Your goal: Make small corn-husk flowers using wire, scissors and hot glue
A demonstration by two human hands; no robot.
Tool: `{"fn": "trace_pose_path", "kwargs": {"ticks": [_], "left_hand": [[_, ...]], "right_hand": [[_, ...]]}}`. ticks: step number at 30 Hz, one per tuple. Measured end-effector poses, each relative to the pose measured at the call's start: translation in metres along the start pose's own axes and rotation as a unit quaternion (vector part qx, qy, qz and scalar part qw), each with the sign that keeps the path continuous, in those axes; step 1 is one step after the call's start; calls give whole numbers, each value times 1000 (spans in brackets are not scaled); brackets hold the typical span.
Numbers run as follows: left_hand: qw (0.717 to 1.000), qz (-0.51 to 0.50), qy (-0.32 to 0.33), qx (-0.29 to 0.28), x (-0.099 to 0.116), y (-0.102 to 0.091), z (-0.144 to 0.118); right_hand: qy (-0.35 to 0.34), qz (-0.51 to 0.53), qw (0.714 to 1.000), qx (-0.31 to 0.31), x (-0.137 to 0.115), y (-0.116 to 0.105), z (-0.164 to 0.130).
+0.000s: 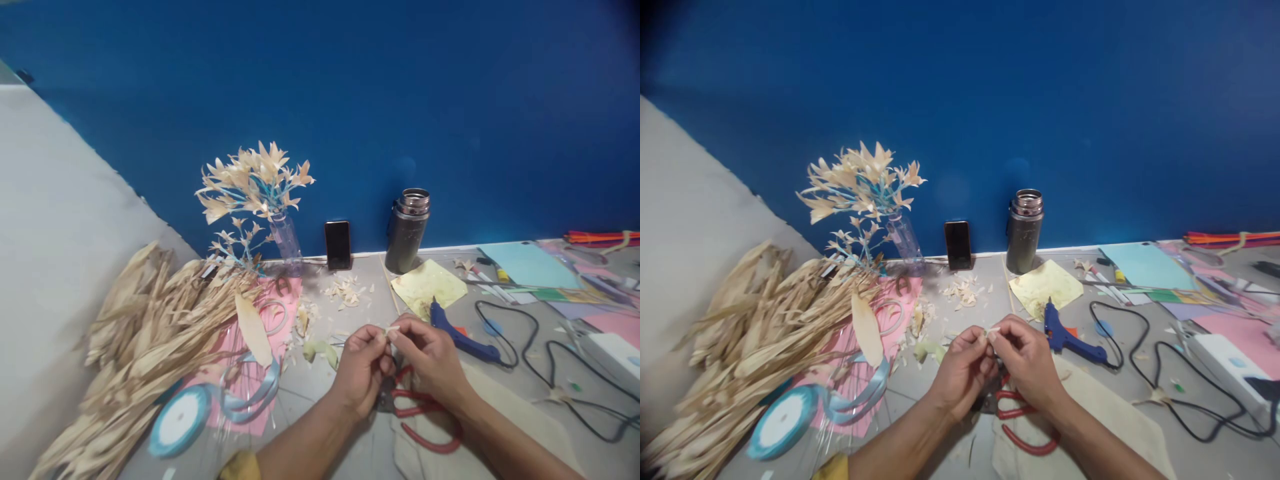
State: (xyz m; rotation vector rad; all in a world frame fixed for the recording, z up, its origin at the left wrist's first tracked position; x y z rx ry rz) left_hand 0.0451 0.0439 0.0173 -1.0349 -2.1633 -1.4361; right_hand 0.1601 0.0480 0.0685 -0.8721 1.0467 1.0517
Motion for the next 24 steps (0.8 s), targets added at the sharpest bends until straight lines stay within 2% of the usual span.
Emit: {"fn": "trace_pose_path", "kwargs": {"ticks": [2,5,8,10,15,20,24], "left_hand": [[1000,0,-9,4,-2,-2,1],[1000,4,-12,-1,-2,-3,3],[999,32,24,-4,4,-5,6],[996,64,62,4,9,-8,9],[989,96,117,6,21,-9,9],[993,71,95,-20,22,-5,4],[994,59,86,-11,19,-6,4]], "right_hand": [[30,16,999,-6,4,1,1],[124,68,990,-21,14,4,1],[202,117,972,-29,23,7,-1],[224,138,964,-35,26,9,-2],[240,180,954,-29,26,12,0],[220,148,964,-12,23,8,3],[205,147,967,-35,20,9,2]]}}
Point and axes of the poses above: each hand's wrist, its own z-axis towards the middle knuckle, its own y-axis out of the palm, x = y × z, the point moved 6 cm from there along z, towards the middle knuckle, and after that the axes turned 14 degrees about x, right-handed, at the moved point
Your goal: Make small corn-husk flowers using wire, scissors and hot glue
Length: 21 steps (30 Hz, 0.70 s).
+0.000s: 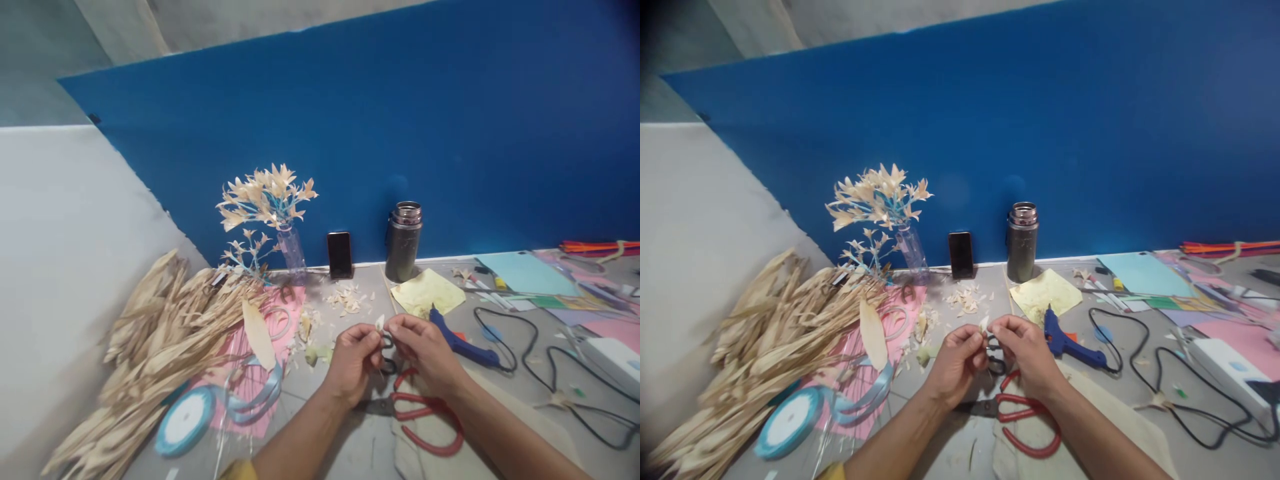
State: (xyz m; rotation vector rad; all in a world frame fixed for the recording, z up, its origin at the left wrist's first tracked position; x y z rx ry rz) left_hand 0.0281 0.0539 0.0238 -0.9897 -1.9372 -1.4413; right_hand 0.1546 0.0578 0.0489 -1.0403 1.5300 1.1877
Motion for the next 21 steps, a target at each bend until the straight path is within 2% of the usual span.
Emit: {"fn": "trace_pose_path", "kwargs": {"ticks": [6,10,18,21], "left_hand": [[999,12,5,36,-2,-5,3],[997,39,42,55,2,-10,4],[993,66,78,64,9,-10,2],[991,79,91,51,10,-8,2]], "right_hand": [[-8,-24,1000,7,-2,-1,-2],[-12,-44,999,17,-3,0,-1],[4,-74,997,0,3,3,-2],[3,-78,997,-3,5,2,-2]]}}
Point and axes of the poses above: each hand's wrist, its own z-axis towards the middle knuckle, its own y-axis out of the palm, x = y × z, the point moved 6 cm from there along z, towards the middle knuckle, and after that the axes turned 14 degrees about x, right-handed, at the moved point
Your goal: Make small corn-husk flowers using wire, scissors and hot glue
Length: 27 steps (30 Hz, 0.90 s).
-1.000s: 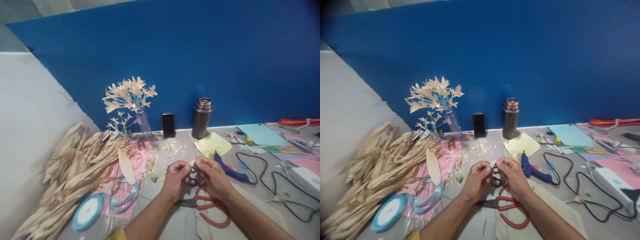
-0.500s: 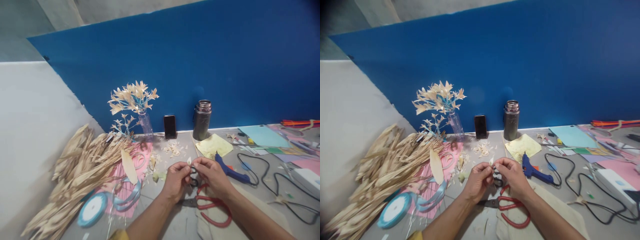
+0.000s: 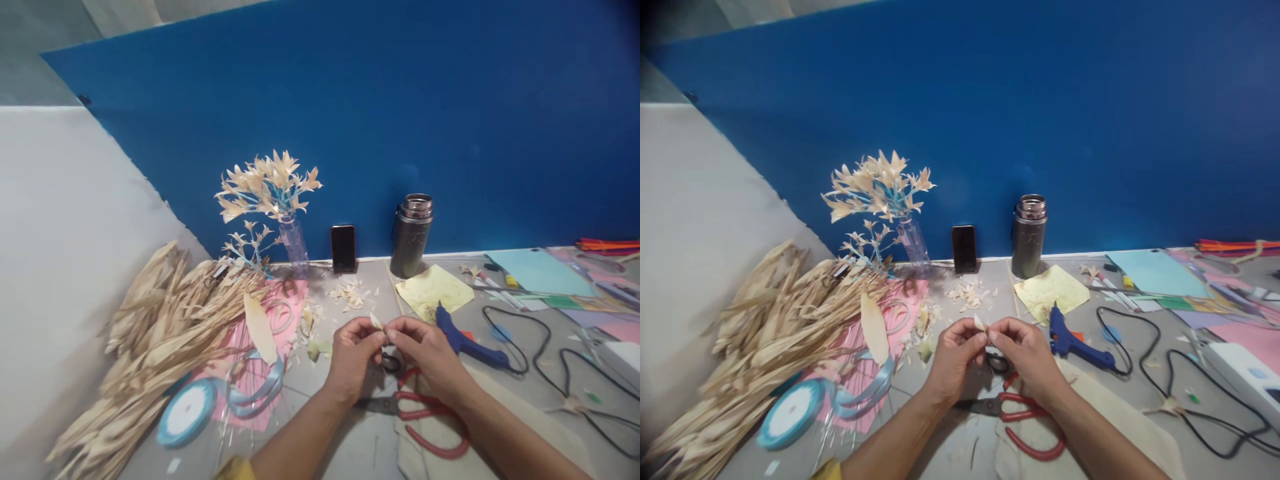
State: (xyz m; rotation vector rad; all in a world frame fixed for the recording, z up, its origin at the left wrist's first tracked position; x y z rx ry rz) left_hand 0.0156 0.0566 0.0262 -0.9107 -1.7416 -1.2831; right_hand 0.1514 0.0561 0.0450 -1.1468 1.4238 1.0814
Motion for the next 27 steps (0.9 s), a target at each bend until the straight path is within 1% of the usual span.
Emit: {"fn": "trace_pose_path", "kwargs": {"ticks": [3,9,13,16,22,27], "left_hand": [[1000,8,3,-9,1,1,0],[999,39,11,3,7,1,1],[996,82,25,25,10,-2,0],[995,87,35,39,11,-3,0],[995,84,47,21,10,1,-4],[996,72,46,22,9,2,-4]], "right_hand": [[10,11,1000,-2,5,-1,2],[35,49,997,-45,19,1,7],[30,56,997,-33,17,0,7],[23,40,999,-20,12,1,4],[18,17,1000,13,8,0,1],[11,20,1000,3,14,1,3]]}}
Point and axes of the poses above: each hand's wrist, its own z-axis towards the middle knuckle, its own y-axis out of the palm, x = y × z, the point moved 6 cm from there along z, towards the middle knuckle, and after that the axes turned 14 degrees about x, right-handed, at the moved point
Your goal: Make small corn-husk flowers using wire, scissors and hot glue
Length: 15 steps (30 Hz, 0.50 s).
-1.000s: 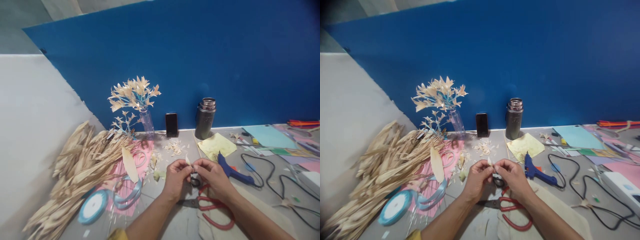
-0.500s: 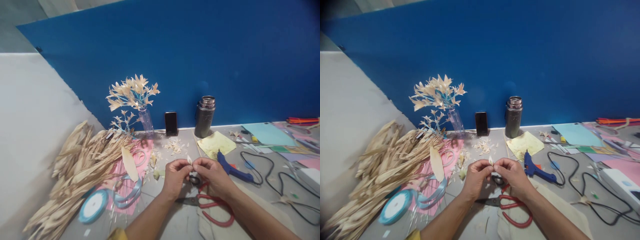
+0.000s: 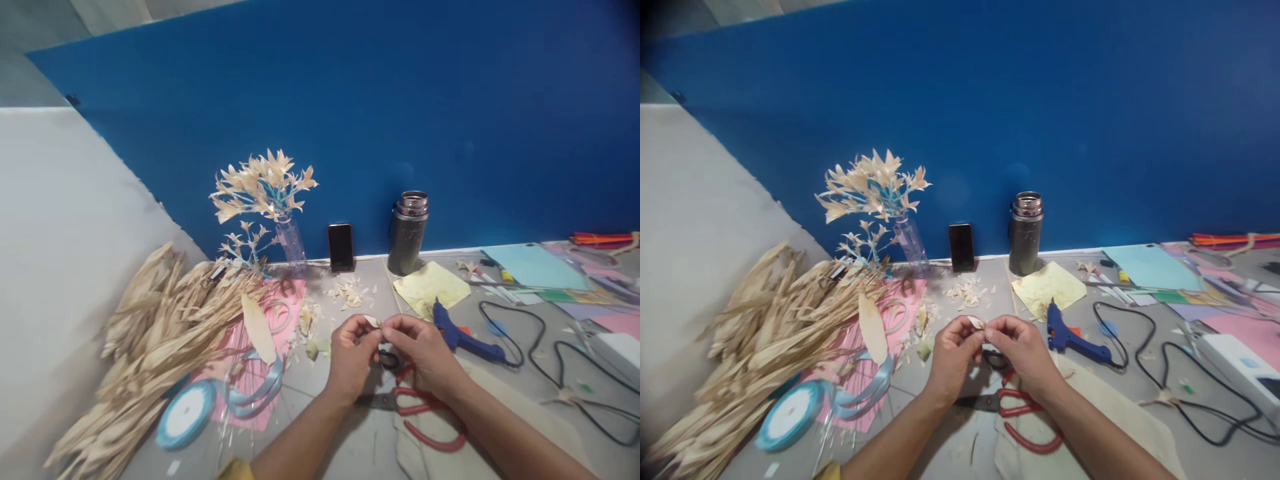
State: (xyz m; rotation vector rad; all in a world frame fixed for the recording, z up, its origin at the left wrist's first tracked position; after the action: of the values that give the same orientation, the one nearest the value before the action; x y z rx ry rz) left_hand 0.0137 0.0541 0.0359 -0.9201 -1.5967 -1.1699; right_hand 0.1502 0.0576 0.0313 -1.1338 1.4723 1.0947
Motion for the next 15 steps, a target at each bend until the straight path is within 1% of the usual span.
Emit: {"fn": "trace_pose_path", "kwargs": {"ticks": [4,8,15], "left_hand": [[1000,-5,-17,-3,-1,1,1],[999,2,-38,-12,-3,0,2],[997,13,-53,-50,-3,-1,4]], "right_hand": [[15,25,999,-32,7,2,2],[17,41,998,-53,8,2,3],[44,85,991,-98,4,6,-1]]}}
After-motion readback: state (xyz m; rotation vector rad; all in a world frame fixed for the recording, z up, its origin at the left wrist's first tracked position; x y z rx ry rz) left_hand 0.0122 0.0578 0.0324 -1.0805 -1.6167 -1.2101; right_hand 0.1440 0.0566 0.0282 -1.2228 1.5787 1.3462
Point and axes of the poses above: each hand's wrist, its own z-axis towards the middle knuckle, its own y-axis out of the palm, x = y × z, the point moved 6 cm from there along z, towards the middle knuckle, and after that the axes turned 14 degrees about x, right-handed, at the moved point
